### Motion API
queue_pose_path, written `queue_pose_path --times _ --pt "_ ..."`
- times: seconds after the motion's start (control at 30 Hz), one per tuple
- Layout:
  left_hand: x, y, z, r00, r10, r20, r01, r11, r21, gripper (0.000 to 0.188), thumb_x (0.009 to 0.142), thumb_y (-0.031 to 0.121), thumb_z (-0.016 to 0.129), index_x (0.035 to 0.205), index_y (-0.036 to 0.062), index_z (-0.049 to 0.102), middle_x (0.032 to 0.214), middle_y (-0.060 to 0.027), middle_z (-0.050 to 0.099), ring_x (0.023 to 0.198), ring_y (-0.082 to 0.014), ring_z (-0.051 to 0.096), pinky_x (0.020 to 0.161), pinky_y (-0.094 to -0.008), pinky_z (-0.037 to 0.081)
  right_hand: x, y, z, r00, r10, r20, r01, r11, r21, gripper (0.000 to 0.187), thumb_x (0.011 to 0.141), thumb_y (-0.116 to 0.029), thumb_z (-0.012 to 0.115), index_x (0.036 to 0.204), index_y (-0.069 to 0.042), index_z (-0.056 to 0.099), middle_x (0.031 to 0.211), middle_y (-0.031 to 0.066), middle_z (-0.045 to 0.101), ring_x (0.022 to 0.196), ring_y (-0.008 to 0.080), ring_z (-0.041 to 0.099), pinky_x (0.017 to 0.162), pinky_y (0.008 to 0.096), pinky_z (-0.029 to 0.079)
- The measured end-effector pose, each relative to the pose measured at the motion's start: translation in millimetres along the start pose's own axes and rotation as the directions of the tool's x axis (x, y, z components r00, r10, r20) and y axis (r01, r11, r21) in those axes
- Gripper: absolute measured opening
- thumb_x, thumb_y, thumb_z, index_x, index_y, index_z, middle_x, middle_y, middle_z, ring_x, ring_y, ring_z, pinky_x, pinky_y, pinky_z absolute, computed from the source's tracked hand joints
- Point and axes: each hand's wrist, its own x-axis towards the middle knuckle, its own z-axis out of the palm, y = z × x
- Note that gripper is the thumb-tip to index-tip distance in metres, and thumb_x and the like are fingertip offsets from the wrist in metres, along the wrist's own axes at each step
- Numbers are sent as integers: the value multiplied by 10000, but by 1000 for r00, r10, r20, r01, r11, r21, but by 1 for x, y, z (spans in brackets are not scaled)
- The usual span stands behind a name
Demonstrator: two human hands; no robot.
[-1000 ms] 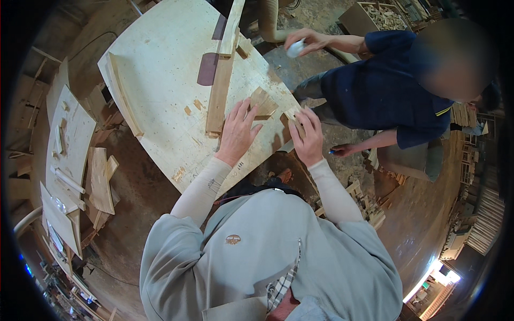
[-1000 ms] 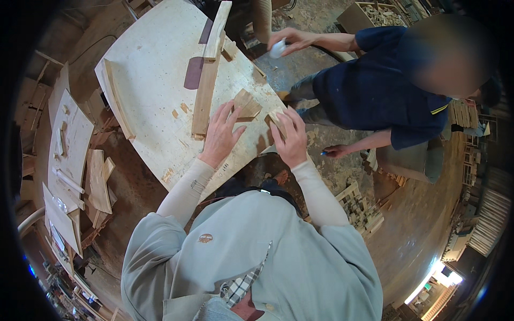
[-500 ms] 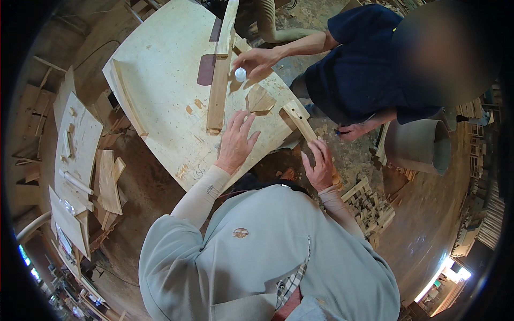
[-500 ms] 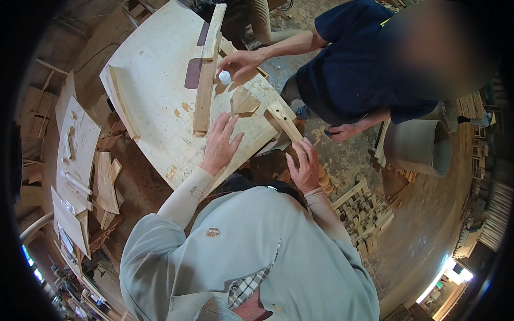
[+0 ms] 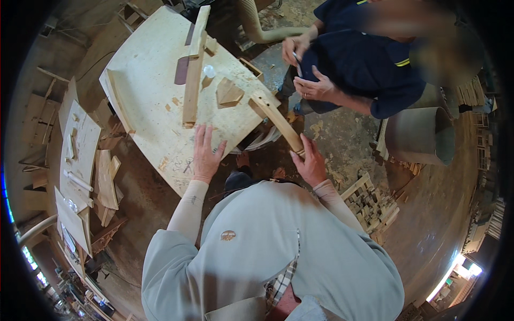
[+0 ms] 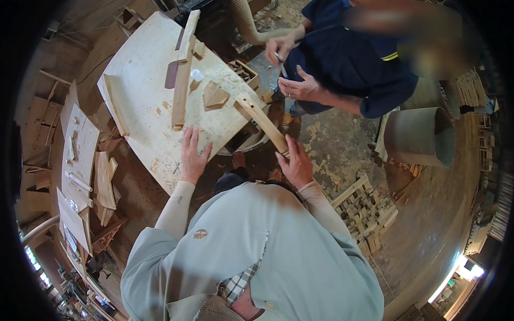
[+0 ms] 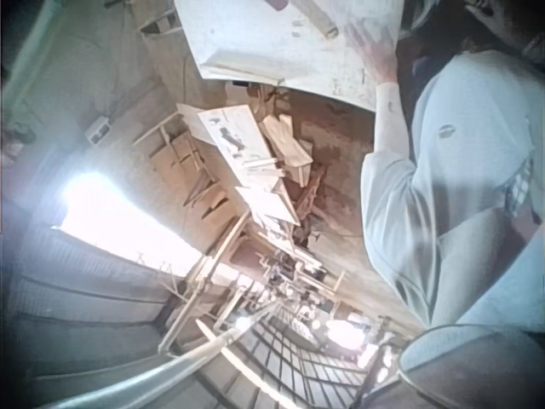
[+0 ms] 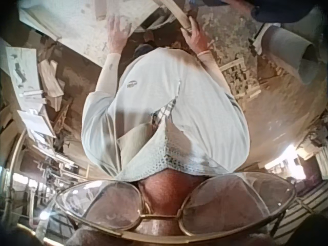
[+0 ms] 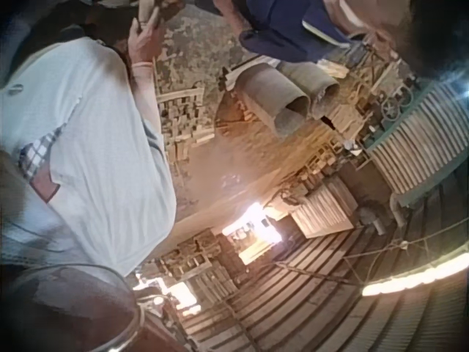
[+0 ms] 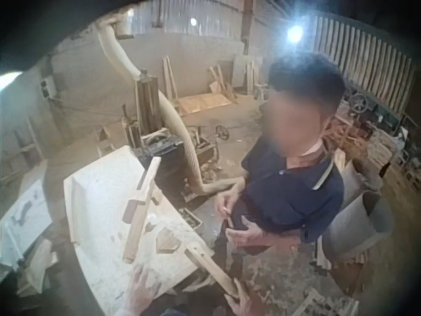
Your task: Sanding wood components, applying glue, and assembling wooden furniture parts using a mallet.
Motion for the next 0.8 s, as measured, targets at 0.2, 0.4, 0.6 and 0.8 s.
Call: queue_pose_path --times 0.2,0.4,0.6,0.8 --pt "-3 1 3 1000 -21 -6 21 999 47 710 1024 384 790 1549 -31 553 1638 -298 484 1577 -500 403 1296 -554 367 -1 25 0 991 -2 134 8 999 -44 767 1030 -437 745 1633 -55 463 1373 272 724 1102 474 754 883 528 630" --pt "-3 7 5 999 -49 -6 49 998 27 707 1020 411 795 1527 -33 582 1635 -291 492 1575 -497 412 1292 -553 374 -2 29 2 982 72 176 -67 997 -33 742 1032 -460 739 1589 -27 510 1316 291 745 1122 481 751 899 533 626" --pt "-3 3 3 998 -56 4 56 998 -2 706 1026 443 785 1525 -18 592 1629 -279 501 1580 -494 410 1288 -557 380 0 28 6 990 59 131 -57 998 -23 723 1033 -475 731 1556 -11 544 1325 294 740 1142 481 744 919 536 617" --pt "-2 -2 -11 999 -51 3 51 999 -14 680 1021 443 793 1513 10 615 1625 -272 507 1573 -493 423 1278 -554 401 4 22 13 987 66 143 -61 997 -37 712 1028 -456 746 1556 -21 549 1313 286 742 1135 480 744 910 547 607"
